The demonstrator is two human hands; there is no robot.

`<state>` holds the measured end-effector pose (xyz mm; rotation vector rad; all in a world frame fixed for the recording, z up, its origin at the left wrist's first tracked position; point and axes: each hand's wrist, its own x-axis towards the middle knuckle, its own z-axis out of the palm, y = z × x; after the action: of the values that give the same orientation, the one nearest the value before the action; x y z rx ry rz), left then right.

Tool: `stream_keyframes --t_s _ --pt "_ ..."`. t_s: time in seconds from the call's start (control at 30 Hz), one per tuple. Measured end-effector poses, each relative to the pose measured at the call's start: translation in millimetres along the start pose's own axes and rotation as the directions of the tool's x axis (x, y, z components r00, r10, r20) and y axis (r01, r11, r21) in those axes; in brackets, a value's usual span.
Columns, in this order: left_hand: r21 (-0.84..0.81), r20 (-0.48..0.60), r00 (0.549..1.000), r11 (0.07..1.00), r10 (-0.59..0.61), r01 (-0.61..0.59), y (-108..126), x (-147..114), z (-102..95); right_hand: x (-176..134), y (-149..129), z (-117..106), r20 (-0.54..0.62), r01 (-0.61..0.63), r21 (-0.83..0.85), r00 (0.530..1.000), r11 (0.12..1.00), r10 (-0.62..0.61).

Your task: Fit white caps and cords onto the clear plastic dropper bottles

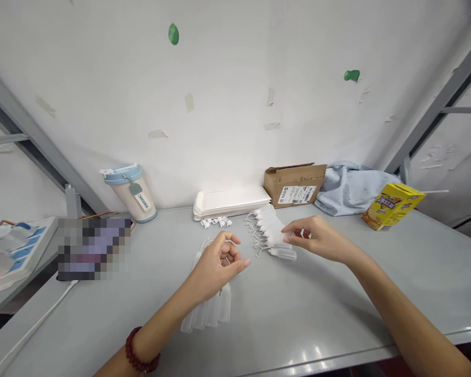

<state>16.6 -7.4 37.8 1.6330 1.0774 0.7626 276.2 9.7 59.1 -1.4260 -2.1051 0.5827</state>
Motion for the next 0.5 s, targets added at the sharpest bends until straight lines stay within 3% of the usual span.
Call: stream_keyframes --t_s 0.5 --pt "0.015 0.048 0.999 1.000 0.002 -0.003 2.2 -2.3 -0.8 -0.5 5.0 2.0 0.132 -0.062 -0.279 0.986 0.958 0.102"
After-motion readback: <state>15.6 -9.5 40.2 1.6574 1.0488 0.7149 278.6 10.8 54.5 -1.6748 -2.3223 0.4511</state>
